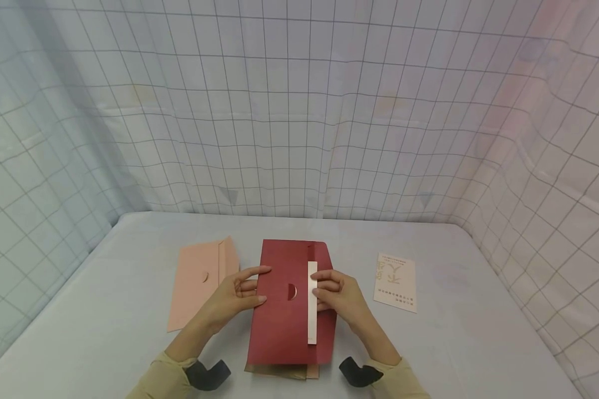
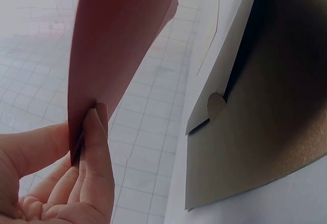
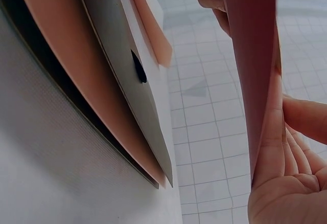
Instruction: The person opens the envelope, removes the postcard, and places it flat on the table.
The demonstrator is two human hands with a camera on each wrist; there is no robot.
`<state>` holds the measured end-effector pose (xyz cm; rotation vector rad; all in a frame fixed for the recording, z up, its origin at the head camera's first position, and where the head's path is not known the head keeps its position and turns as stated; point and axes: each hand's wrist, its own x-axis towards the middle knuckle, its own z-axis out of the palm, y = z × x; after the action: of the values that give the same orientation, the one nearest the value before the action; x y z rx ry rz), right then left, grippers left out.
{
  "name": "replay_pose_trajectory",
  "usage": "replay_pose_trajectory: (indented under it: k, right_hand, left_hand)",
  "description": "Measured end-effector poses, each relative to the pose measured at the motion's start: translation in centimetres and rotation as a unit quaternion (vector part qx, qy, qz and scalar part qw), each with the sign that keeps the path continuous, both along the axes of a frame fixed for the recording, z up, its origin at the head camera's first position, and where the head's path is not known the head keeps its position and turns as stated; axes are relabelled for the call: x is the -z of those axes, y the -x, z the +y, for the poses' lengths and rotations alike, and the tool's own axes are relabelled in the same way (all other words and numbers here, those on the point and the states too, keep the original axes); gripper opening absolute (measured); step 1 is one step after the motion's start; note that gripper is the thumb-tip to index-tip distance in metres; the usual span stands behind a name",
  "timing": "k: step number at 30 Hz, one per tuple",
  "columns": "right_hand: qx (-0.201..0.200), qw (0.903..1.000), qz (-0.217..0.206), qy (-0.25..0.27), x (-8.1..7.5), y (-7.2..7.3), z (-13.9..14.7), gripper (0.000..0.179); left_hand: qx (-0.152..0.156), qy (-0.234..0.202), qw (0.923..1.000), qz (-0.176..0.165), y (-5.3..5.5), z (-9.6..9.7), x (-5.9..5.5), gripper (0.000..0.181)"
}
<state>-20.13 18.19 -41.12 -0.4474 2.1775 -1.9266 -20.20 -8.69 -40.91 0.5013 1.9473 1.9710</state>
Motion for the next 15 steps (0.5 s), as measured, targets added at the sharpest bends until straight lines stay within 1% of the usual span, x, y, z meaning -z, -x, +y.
replay_pose_trajectory:
  k: [9, 15]
  right_hand:
    - [0.009, 0.9999, -0.001, -0.013, -0.18, -0.02, 0.03, 0.045]
    - [0.014, 0.9997, -0.005, -0.018, -0.18, -0.04, 0.01, 0.046]
  left_hand:
    - [-0.006, 0.008, 0.9999, 0.003, 0.05, -0.13, -0.41, 0.064]
    - [-0.015, 0.014, 0.9998, 0.0, 0.04, -0.26, -0.39, 0.064]
